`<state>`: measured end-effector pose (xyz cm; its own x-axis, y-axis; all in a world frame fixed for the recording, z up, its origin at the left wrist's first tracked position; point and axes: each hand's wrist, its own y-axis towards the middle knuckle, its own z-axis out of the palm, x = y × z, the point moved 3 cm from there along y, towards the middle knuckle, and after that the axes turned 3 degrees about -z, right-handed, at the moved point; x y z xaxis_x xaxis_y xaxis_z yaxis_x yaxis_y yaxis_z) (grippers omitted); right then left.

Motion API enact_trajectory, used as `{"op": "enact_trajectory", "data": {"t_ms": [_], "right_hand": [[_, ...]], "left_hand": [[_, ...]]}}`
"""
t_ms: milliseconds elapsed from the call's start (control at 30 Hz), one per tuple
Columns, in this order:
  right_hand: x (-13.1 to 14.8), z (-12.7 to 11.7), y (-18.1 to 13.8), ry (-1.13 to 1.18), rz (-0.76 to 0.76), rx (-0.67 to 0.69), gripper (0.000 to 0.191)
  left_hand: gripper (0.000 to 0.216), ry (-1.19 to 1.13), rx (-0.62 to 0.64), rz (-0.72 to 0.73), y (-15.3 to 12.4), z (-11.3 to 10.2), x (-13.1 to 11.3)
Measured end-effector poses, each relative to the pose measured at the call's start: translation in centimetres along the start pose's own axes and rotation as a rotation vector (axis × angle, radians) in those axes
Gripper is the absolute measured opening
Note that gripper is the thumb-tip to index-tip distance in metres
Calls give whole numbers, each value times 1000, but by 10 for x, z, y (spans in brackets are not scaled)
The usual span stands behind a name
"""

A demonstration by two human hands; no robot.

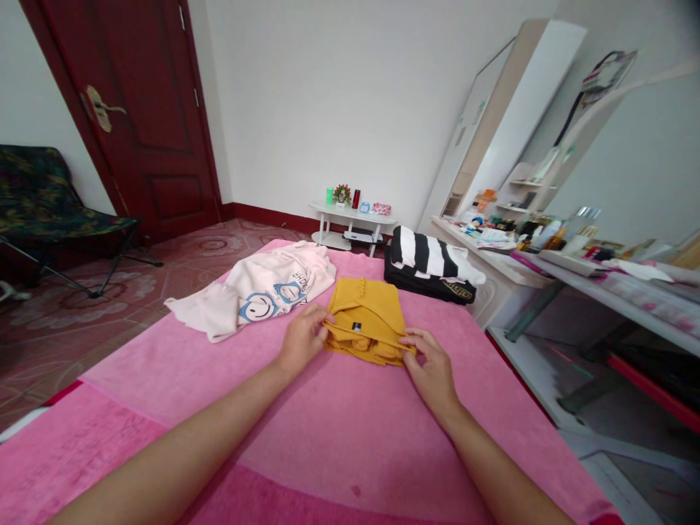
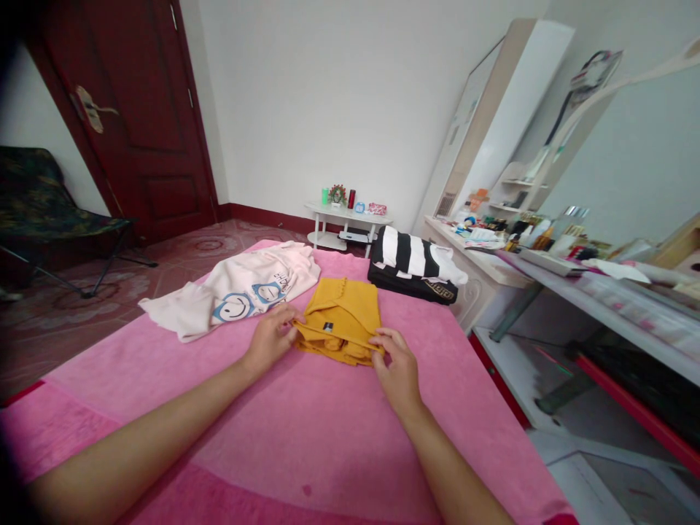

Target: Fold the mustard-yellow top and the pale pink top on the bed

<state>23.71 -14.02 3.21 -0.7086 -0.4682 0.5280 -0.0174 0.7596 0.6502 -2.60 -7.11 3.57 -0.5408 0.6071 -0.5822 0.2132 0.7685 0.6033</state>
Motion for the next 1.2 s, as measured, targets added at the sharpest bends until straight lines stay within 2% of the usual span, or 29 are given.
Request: {"op": "enact_trajectory", "data": {"t_ms": [67, 167, 267, 367, 433, 533, 667, 800, 867, 1000, 1100, 1200], "right_hand": [[5, -3, 6, -9, -23, -29, 22], [9, 1, 6, -40, -30, 16, 23], [8, 9, -3, -89, -18, 86, 27], [8, 14, -10, -150, -22, 108, 39], [11, 15, -10, -209, -36, 133, 41], [19, 13, -4, -343, -70, 164, 38], [28, 13, 7, -492, -154, 203, 41], [36, 15, 15, -466, -232, 300, 54], [46, 15, 17, -441, -252, 283, 49], [68, 21, 14, -461, -276, 283, 12], [71, 32, 16, -576, -218, 274, 19], [69, 44, 24, -643, -155, 209, 29]], "left_hand": [[26, -2, -8, 80, 6, -11, 0], [27, 70, 110, 156, 5, -18, 0], [32, 138, 215, 187, -6, -16, -7], [51, 182, 269, 250, -15, -7, -23], [57, 205, 299, 305, -16, 3, -35], [48, 239, 329, 341, -6, 21, -45], [33, 286, 403, 406, 13, 41, -47], [38, 261, 515, 490, 26, 43, -44], [39, 248, 552, 494, 31, 39, -41], [31, 245, 561, 411, 43, 34, -30], [29, 247, 519, 301, 52, 36, -22], [25, 252, 490, 254, 58, 37, -19]]}}
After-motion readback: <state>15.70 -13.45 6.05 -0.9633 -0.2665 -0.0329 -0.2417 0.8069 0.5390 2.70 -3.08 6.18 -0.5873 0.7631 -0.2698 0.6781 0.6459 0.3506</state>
